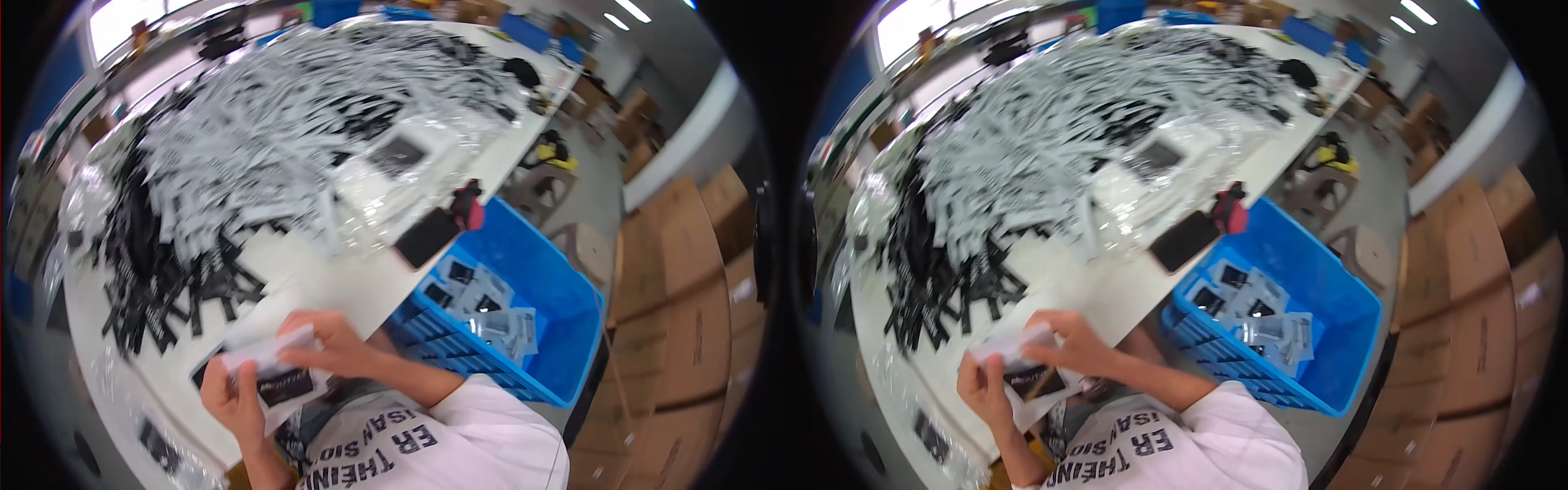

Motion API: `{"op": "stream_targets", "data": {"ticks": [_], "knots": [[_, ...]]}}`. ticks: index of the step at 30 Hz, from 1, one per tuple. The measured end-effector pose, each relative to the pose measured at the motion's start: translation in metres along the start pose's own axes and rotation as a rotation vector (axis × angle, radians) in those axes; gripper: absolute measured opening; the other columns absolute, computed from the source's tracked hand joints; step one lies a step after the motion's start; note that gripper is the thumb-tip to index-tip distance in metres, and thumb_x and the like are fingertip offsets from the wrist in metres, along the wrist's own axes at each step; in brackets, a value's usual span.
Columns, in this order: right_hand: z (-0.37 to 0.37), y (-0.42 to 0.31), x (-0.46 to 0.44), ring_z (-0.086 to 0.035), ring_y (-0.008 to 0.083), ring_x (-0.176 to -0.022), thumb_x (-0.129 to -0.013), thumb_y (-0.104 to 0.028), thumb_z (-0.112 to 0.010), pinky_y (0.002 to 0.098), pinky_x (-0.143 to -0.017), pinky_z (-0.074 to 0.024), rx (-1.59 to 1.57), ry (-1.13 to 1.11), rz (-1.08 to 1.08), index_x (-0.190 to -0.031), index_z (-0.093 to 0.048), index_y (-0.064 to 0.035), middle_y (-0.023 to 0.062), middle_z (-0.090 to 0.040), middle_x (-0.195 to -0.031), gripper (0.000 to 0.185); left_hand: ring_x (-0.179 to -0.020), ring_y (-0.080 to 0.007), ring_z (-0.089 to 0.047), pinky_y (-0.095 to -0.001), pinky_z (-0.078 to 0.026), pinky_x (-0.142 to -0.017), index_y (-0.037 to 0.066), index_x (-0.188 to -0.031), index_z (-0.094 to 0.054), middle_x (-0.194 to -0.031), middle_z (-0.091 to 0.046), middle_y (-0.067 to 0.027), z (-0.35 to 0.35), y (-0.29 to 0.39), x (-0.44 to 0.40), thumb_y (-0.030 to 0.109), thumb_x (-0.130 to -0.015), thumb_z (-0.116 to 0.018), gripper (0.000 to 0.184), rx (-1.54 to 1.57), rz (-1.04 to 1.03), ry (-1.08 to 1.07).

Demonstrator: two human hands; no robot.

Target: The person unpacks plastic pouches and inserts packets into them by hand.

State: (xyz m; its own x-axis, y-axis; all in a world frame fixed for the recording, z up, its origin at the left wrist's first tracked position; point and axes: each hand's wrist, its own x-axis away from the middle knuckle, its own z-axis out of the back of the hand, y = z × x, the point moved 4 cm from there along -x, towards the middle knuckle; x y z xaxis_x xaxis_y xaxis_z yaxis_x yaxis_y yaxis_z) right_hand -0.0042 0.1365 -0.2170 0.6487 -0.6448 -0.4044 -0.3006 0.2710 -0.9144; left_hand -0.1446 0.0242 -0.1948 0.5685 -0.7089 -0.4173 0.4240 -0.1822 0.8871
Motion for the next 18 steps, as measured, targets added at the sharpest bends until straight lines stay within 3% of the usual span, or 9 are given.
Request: {"op": "stream_targets", "data": {"ticks": [1,4,7,12,16,18], "knots": [[-0.003,0.001,0.002,-0.058,0.012,-0.077,-0.08,-0.008,-0.071,0.0264,-0.067,-0.0456,-0.204,-0.022,-0.222,-0.089,-0.064,0.0016,0.0069,-0.061,-0.085,0.015,-0.072,-0.0125,-0.051,-0.0241,-0.04,-0.066,-0.003,-0.084,-0.06,-0.078,-0.057,-0.0047,-0.004,-0.004,0.002,0.003,-0.083,-0.065,0.008,0.069,0.037,-0.027],[0.0,-0.007,0.0,-0.057,0.0123,-0.075,-0.079,-0.008,-0.071,0.0268,-0.067,-0.0446,-0.129,0.022,-0.054,-0.085,-0.064,0.0019,0.006,-0.061,-0.084,0.014,-0.071,-0.0097,-0.049,-0.0216,-0.037,-0.064,-0.003,-0.085,-0.06,-0.078,-0.056,-0.0027,-0.015,-0.009,0.005,0.007,-0.081,-0.069,0.014,0.133,0.035,-0.099],[0.0,-0.011,0.001,-0.056,0.013,-0.074,-0.078,-0.008,-0.071,0.0262,-0.067,-0.0432,-0.047,0.027,-0.036,-0.082,-0.064,0.0021,0.0057,-0.061,-0.083,0.013,-0.068,-0.0097,-0.048,-0.0214,-0.037,-0.062,-0.003,-0.082,-0.062,-0.077,-0.057,-0.0034,-0.019,-0.003,0.005,0.007,-0.081,-0.07,0.014,0.114,0.027,-0.102],[0.008,-0.002,0.003,-0.054,0.0094,-0.075,-0.077,-0.007,-0.073,0.0244,-0.069,-0.0413,-0.114,0.066,-0.148,-0.08,-0.064,0.002,0.0032,-0.06,-0.078,0.013,-0.066,-0.0098,-0.047,-0.0222,-0.035,-0.059,-0.003,-0.079,-0.062,-0.075,-0.056,-0.0032,-0.02,-0.005,0.01,0.01,-0.085,-0.067,0.015,0.14,0.065,-0.007],[0.022,0.01,0.011,-0.053,0.007,-0.076,-0.078,-0.008,-0.074,0.0233,-0.071,-0.0402,-0.199,0.081,-0.204,-0.079,-0.065,0.0008,0.0016,-0.06,-0.077,0.013,-0.067,-0.0095,-0.048,-0.0225,-0.035,-0.059,-0.005,-0.081,-0.062,-0.076,-0.058,-0.0032,-0.025,-0.013,0.014,0.013,-0.089,-0.062,0.02,0.174,0.071,-0.074],[0.032,0.013,0.02,-0.056,0.0069,-0.078,-0.081,-0.007,-0.071,0.0229,-0.071,-0.0431,-0.272,0.101,-0.225,-0.085,-0.067,-0.0009,0.0019,-0.064,-0.081,0.008,-0.068,-0.0096,-0.048,-0.0226,-0.035,-0.059,-0.006,-0.082,-0.063,-0.077,-0.059,-0.0034,-0.031,-0.003,0.013,0.015,-0.091,-0.06,0.023,0.161,0.121,-0.128]]}}
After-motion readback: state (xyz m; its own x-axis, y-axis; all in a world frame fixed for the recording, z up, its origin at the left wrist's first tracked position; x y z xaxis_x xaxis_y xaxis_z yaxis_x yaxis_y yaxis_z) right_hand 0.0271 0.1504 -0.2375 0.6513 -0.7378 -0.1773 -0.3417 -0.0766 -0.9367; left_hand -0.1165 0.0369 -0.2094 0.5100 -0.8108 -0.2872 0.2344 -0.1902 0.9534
